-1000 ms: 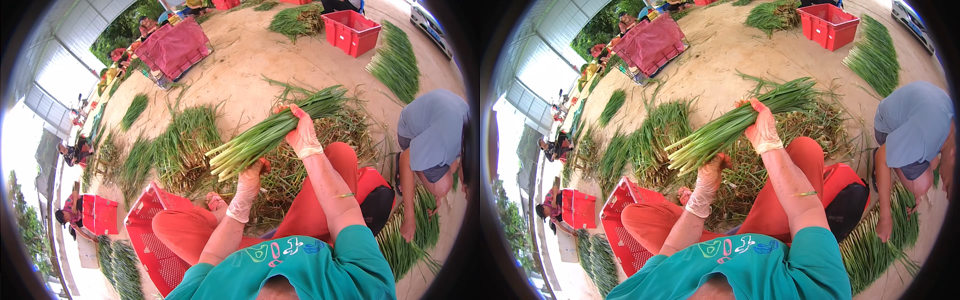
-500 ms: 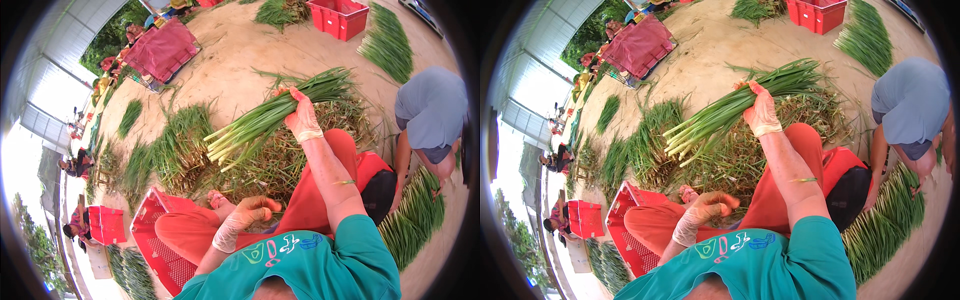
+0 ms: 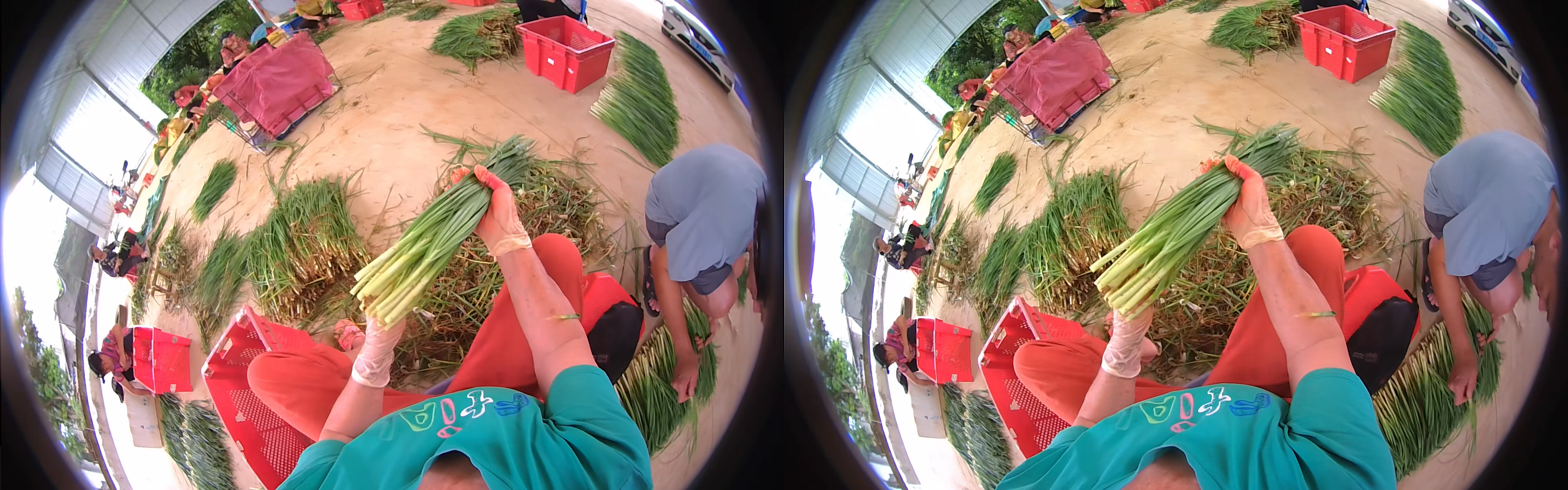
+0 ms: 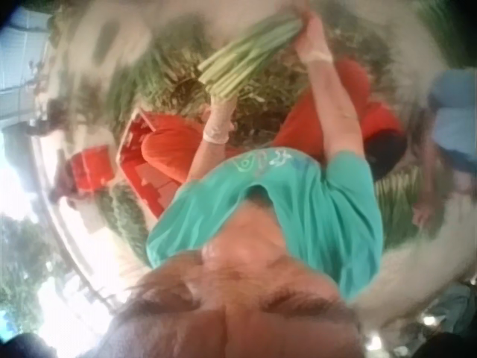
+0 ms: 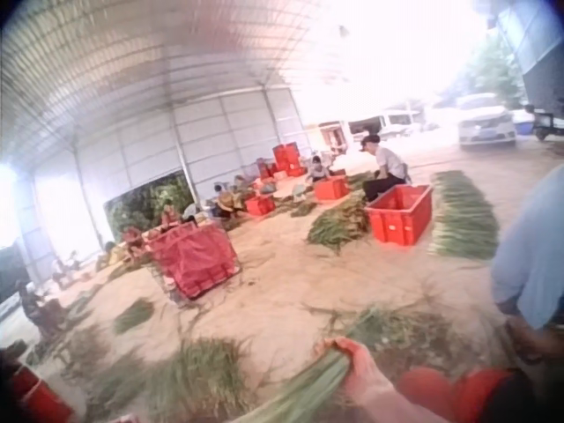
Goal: The person sorts a bunch of green chives by hand while wearing gloves, removes damaged leaves, and places the bunch onto a organized row of vegetables on the floor.
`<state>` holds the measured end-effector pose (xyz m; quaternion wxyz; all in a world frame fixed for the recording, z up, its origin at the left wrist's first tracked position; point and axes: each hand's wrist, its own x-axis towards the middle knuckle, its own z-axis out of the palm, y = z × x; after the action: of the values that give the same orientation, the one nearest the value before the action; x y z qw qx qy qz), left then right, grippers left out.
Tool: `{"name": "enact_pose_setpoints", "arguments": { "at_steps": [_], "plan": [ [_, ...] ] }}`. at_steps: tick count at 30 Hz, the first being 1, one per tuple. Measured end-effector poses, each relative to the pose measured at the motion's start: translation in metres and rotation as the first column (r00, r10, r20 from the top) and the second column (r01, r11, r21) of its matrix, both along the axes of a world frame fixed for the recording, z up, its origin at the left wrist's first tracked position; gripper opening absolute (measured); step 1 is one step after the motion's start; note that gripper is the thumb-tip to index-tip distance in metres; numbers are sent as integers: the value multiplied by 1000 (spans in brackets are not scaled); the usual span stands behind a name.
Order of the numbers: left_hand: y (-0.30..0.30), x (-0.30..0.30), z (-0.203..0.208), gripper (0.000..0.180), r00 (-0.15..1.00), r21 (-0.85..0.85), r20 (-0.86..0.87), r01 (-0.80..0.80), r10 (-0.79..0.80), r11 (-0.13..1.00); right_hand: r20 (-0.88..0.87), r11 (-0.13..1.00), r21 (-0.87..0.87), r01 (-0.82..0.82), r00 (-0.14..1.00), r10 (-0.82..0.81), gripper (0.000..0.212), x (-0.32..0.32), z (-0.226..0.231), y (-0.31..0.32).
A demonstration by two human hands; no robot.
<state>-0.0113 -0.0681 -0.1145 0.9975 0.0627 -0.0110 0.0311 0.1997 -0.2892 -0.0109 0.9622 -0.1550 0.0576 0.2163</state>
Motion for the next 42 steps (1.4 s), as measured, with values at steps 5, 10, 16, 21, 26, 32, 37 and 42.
{"name": "enact_pose_setpoints", "arguments": {
  "at_steps": [5,10,16,21,26,32,37,42],
  "plan": [
    [-7,-37,88,32,993,838,-51,101,-108,536,271,998,62,21,962,-37,27,-8,27,-24],
    [16,-52,48,39,936,831,-279,347,213,-435,509,955,255,-148,861,-3,37,-7,30,-30],
    [-19,-31,109,53,970,926,-240,218,35,309,582,936,242,-254,810,70,34,-6,22,-30],
    [-61,-12,104,47,997,999,-32,30,70,20,558,957,166,-237,823,107,30,-8,18,-14],
    [-72,-15,112,31,989,986,69,-48,132,-157,562,964,144,-225,820,108,31,-7,16,-19],
    [-48,-29,82,23,992,998,-64,60,112,32,611,941,168,-292,780,133,31,-10,15,-12],
    [-34,-51,71,15,956,959,-283,281,79,40,679,910,246,-333,729,83,30,-11,22,-18],
    [-21,-55,54,14,951,981,-152,179,269,-80,703,910,290,-297,711,9,25,-15,29,-30]
  ]
}}
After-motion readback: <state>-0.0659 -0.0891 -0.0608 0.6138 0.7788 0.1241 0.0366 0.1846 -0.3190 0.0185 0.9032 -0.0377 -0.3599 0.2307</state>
